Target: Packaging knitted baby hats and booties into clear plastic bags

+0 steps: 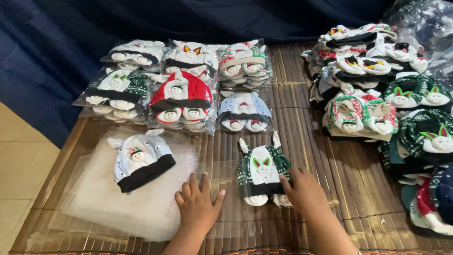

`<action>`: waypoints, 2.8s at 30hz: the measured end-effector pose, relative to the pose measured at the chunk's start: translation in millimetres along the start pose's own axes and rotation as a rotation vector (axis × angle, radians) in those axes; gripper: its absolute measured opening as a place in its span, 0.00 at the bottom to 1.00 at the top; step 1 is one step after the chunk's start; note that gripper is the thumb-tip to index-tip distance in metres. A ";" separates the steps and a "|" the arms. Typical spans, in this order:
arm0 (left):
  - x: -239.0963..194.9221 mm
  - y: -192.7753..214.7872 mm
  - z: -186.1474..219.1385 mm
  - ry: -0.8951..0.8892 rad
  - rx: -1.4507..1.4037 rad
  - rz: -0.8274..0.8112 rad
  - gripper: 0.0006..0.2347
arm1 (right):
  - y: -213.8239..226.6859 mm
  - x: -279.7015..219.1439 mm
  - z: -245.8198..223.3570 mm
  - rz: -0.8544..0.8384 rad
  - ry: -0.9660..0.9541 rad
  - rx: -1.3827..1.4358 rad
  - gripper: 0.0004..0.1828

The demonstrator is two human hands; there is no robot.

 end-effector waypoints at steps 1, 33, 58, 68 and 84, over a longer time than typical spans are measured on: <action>1.6 0.3 1.4 0.021 -0.015 -0.034 0.35 | -6.2 0.8 12.2 0.027 -0.049 -0.125 0.21; 3.5 10.2 23.2 -0.325 0.043 0.270 0.44 | 10.1 4.7 76.7 0.056 -0.343 0.462 0.23; 23.6 54.8 135.7 -0.704 -0.570 -0.107 0.22 | -6.2 16.3 93.9 -0.025 -0.187 0.139 0.46; 17.8 48.8 135.0 -0.769 -0.540 0.071 0.26 | -19.9 27.3 80.2 0.038 -0.198 -0.204 0.41; 17.3 41.2 127.7 -0.735 -0.610 0.118 0.11 | 6.9 -38.0 -35.4 0.435 0.475 -0.044 0.24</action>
Point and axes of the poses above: each hand's wrist, its own x-axis towards the middle knuckle, its own y-axis out of the back of the hand, z = x × y, the point moved 7 cm from there along x, towards the middle knuckle, and after that the axes turned 1 degree about z, right-handed, at the moved point
